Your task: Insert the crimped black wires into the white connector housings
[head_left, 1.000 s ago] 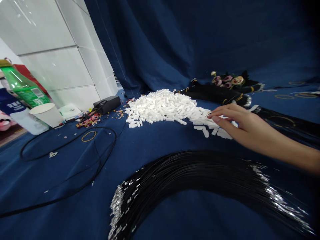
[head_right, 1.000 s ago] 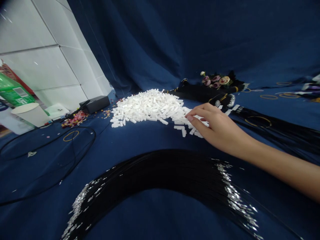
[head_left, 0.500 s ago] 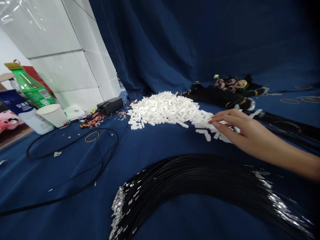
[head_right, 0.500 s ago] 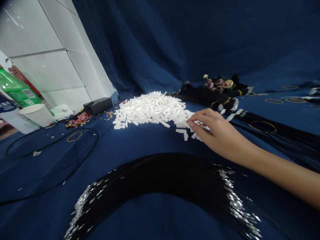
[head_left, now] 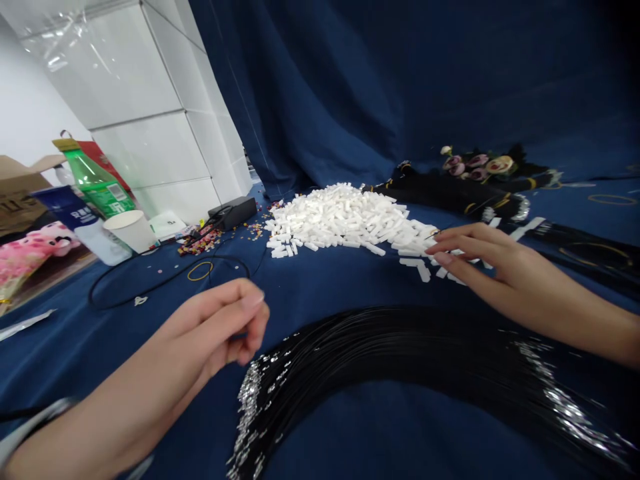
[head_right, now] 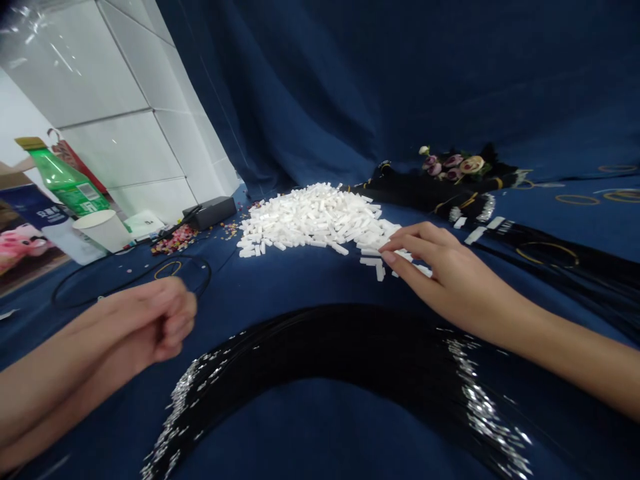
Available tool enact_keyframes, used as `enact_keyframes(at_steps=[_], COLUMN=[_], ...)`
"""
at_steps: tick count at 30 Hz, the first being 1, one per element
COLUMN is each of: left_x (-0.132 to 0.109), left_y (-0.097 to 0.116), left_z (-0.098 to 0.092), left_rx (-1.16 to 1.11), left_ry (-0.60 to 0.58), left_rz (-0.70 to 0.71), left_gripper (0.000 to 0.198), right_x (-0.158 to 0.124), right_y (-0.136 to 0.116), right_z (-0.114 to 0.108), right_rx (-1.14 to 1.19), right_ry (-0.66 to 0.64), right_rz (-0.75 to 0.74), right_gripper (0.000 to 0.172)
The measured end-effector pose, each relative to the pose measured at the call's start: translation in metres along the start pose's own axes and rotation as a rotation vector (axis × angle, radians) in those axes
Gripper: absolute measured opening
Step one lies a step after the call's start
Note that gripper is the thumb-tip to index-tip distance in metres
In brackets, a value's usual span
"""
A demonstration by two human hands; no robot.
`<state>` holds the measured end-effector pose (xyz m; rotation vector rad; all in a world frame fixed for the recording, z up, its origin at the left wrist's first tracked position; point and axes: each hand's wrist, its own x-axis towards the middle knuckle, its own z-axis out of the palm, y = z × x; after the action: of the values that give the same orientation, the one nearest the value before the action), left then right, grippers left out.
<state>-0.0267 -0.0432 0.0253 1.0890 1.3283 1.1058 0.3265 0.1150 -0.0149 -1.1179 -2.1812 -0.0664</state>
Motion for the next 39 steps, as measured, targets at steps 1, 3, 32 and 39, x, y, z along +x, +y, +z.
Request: enact_keyframes(at_steps=[1, 3, 32, 39], left_x=[0.009, 0.028, 0.028, 0.034], left_y=[0.005, 0.012, 0.004, -0.004], left_z=[0.005, 0.015, 0.016, 0.002], left_rx=[-0.054, -0.102, 0.221, 0.33], left_ry=[0.006, -0.02, -0.095, -0.166], left_rz=[-0.03, -0.096, -0.082, 0.088], left_gripper=[0.029, 0.024, 0.047, 0.083], right_x=[0.0, 0.0, 0.019, 0.031], right_y=[0.0, -0.001, 0.027, -0.002], right_z=[0.0, 0.0, -0.03, -0.018], right_rx=[0.001, 0.001, -0.234, -0.306], right_ry=[0.002, -0.001, -0.182, -0.59], right_rz=[0.0, 0.003, 0.198, 0.254], right_gripper=[0.057, 0.056, 0.054, 0.042])
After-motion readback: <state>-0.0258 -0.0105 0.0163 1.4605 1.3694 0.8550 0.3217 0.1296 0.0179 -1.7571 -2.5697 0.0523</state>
